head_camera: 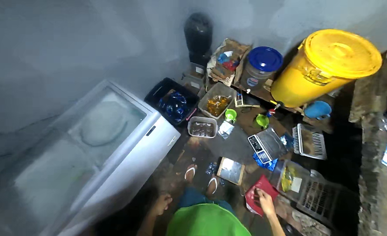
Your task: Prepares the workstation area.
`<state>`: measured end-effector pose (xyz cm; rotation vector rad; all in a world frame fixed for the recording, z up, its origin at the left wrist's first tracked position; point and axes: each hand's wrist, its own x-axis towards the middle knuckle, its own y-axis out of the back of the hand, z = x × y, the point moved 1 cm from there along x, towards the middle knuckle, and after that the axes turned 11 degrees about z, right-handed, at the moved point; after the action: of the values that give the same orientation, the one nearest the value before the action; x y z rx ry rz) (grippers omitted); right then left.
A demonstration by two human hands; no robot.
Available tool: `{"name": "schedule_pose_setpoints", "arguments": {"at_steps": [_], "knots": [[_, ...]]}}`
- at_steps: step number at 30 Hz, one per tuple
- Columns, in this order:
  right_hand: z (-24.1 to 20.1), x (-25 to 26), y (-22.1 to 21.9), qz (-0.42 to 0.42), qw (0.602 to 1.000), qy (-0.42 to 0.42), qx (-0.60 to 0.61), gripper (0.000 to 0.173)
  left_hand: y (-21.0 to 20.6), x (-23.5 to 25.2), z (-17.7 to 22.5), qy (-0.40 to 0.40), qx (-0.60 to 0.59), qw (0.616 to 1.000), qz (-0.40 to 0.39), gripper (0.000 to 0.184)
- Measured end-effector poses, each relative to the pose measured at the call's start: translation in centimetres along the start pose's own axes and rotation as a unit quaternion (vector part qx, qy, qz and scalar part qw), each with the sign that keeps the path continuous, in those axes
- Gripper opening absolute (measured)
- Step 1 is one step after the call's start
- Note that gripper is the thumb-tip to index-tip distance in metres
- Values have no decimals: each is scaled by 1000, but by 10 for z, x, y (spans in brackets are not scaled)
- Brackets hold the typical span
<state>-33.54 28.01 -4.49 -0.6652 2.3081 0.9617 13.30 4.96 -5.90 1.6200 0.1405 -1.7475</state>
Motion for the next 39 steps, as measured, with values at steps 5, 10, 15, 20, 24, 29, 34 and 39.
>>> {"name": "schedule_pose_setpoints", "arguments": {"at_steps": [5,10,15,20,24,29,34,39], "knots": [[-48,31,8,-3,999,51,-5,40,-3,-10,21,-14,-59,998,17,44],[-85,40,-16,-24,995,96,-25,40,-12,-15,57,-56,-101,993,11,41],[-99,15,-61,-59,992,89,-74,39,-5,-2,61,-75,-108,991,-8,41],[-69,-4,-104,-123,981,47,-142,39,28,21,31,-56,-113,992,1,40],[-48,-15,-130,-137,972,25,-190,37,68,56,2,-59,-76,995,-10,38],[-64,-39,-158,-103,979,19,-176,35,127,88,2,-46,-44,998,-24,39],[-90,-60,-196,-87,990,12,-108,34,179,114,39,-81,-7,997,-17,40],[-103,-81,-235,-118,988,16,-102,36,219,107,108,-265,9,964,-10,41]]}}
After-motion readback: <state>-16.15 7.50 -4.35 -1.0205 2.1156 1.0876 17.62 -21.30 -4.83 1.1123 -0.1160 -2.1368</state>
